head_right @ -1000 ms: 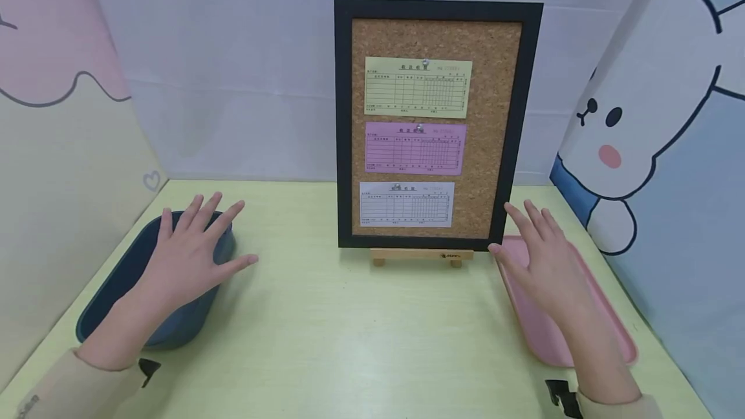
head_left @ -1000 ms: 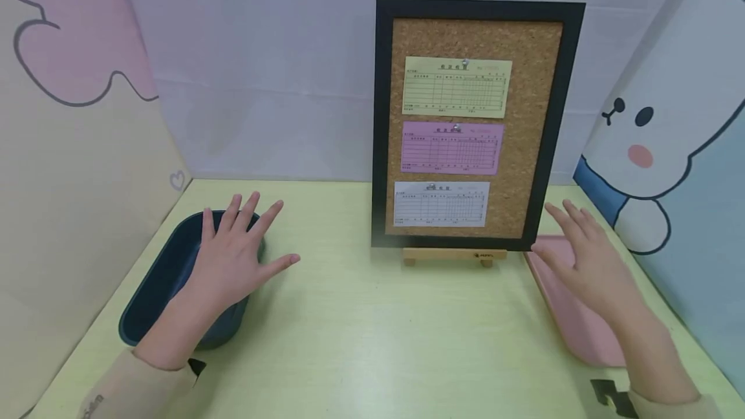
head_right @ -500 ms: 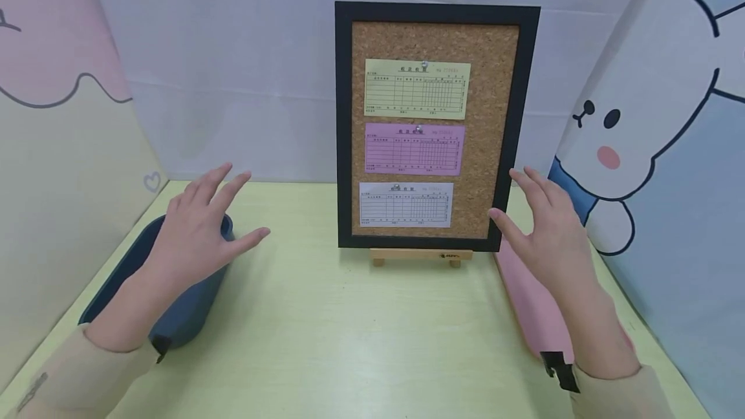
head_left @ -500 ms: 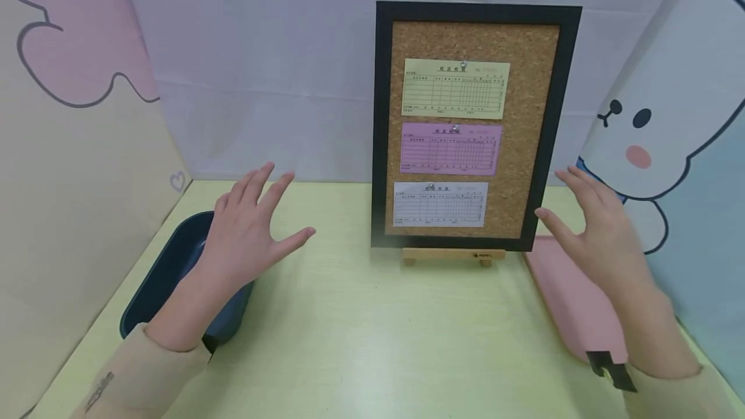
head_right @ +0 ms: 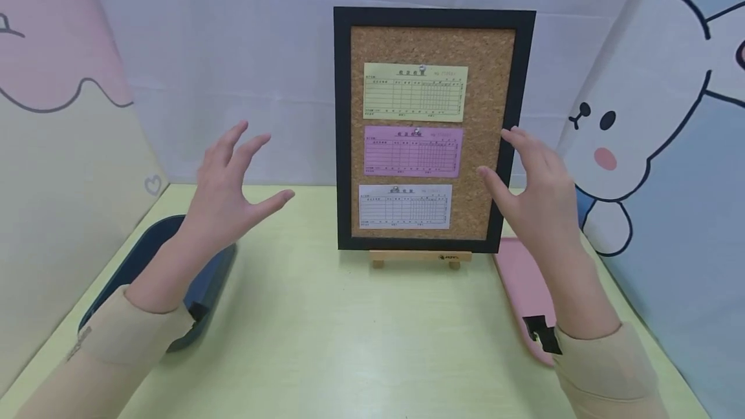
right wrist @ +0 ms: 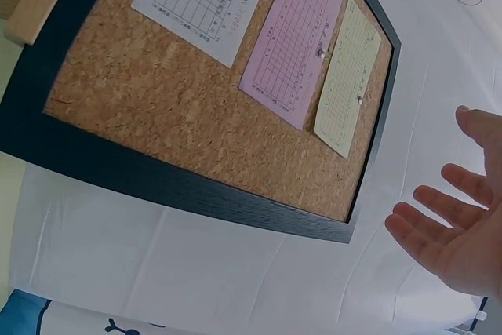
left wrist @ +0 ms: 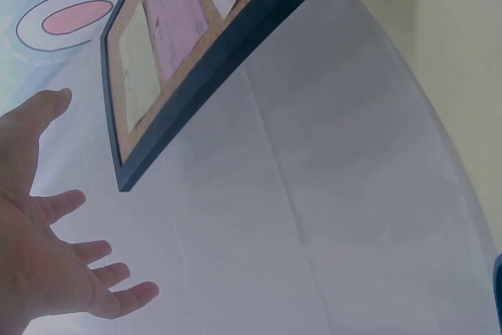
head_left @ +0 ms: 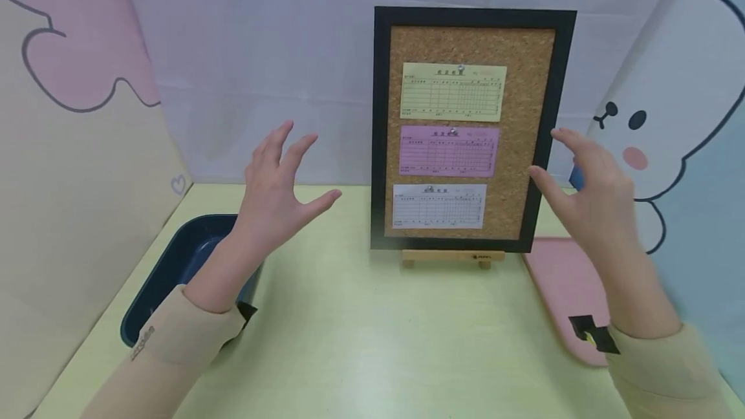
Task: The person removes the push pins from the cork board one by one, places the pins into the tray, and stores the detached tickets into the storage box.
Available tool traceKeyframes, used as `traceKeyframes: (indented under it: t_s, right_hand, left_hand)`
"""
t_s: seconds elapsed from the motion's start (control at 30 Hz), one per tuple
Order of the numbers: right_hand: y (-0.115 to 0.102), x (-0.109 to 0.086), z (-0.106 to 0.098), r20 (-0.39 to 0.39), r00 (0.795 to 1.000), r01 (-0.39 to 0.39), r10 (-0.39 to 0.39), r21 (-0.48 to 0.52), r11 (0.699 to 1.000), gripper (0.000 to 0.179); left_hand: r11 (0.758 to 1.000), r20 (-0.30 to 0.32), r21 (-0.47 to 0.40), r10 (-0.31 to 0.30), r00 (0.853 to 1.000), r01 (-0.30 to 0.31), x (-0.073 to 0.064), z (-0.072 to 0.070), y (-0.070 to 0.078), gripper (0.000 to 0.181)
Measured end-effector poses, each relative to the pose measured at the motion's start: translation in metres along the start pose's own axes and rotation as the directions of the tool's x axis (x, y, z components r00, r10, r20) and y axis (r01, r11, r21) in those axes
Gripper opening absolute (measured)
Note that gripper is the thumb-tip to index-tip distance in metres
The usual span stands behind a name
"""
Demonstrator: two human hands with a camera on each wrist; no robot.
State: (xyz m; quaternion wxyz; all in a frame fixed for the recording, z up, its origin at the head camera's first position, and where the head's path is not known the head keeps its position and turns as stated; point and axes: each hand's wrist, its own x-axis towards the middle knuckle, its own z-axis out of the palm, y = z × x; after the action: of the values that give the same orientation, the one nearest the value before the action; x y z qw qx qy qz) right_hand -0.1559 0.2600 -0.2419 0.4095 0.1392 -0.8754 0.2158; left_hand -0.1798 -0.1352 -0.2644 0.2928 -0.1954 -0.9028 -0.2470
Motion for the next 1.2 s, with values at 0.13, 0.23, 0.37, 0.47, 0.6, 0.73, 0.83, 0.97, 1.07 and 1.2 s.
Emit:
traceKeyframes:
  t_s: [0.13, 0.23, 0.37, 0.47, 0.6, 0.73, 0.83, 0.97, 1.07, 1.2]
  right_hand:
    - [-0.01, 0.012, 0.003, -0.03, 0.999, -0.022, 0.021, -0.018, 1.0, 0.052]
    - [-0.014, 0.021, 0.005, -0.04, 0.999, -0.033, 0.033, -0.006, 0.999, 0.051]
    - [-0.017, 0.034, 0.008, -0.058, 0.998, -0.03, 0.033, 0.048, 0.998, 0.048]
    - [-0.019, 0.044, 0.012, -0.074, 0.997, -0.017, 0.023, 0.079, 0.997, 0.045]
    - [-0.021, 0.056, 0.016, -0.079, 0.997, -0.008, 0.015, 0.088, 0.996, 0.042]
    - [-0.021, 0.069, 0.021, -0.087, 0.996, 0.012, -0.003, 0.102, 0.995, 0.04]
    - [-0.02, 0.079, 0.027, -0.085, 0.996, 0.009, 0.001, 0.117, 0.993, 0.039]
    - [-0.02, 0.09, 0.034, -0.065, 0.998, -0.016, 0.023, 0.112, 0.994, 0.038]
    - [-0.02, 0.098, 0.039, -0.05, 0.998, -0.035, 0.04, 0.101, 0.994, 0.038]
    - [-0.02, 0.109, 0.047, -0.034, 0.998, -0.051, 0.055, 0.109, 0.993, 0.038]
  left_hand:
    - [0.998, -0.005, -0.058, -0.016, 1.0, 0.016, 0.012, 0.004, 0.007, 0.078]
    - [0.995, -0.004, -0.096, -0.03, 1.0, 0.03, 0.022, 0.007, 0.013, 0.077]
    - [0.99, -0.003, -0.137, -0.044, 0.999, 0.043, 0.036, 0.01, 0.019, 0.073]
    - [0.986, -0.006, -0.161, -0.047, 0.999, 0.045, 0.046, 0.014, 0.021, 0.072]
    - [0.986, -0.019, -0.163, -0.024, 1.0, 0.021, 0.059, 0.021, 0.022, 0.071]
    - [0.986, -0.022, -0.166, -0.013, 1.0, 0.009, 0.073, 0.03, 0.022, 0.069]
    - [0.981, 0.001, -0.189, -0.035, 0.999, 0.034, 0.084, 0.036, 0.024, 0.07]
    - [0.971, 0.058, -0.219, -0.085, 0.995, 0.096, 0.099, 0.042, 0.028, 0.072]
    - [0.966, 0.094, -0.227, -0.104, 0.99, 0.123, 0.109, 0.047, 0.031, 0.072]
    - [0.959, 0.145, -0.24, -0.121, 0.982, 0.154, 0.122, 0.054, 0.037, 0.073]
